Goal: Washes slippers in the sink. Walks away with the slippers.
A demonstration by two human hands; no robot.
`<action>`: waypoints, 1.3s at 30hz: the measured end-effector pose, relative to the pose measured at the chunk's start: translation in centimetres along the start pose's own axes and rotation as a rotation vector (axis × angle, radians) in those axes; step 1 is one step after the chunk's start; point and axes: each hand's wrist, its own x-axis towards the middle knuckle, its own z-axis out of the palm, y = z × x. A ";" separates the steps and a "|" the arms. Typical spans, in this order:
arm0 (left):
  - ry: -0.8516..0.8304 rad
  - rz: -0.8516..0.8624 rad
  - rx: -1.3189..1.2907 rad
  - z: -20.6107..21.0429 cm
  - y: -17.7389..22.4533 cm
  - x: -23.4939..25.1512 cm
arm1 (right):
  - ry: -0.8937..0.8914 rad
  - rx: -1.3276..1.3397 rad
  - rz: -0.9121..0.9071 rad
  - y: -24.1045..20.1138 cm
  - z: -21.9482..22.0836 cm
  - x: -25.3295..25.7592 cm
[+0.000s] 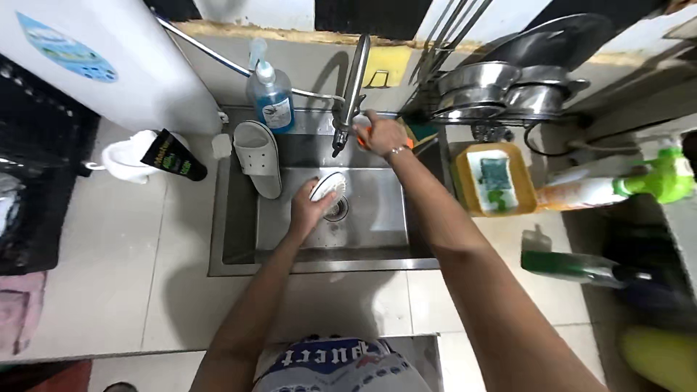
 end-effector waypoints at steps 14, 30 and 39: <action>-0.086 -0.010 0.059 1.8 1.7 5.7 | 0.308 0.648 0.264 -5.3 2.7 -4.3; 0.128 -0.115 -0.302 0.2 -1.7 4.7 | 0.167 0.938 0.248 -12.3 7.9 -8.9; -0.293 0.039 0.190 -1.8 -1.6 4.6 | 0.459 1.211 -0.001 -9.6 7.4 -9.5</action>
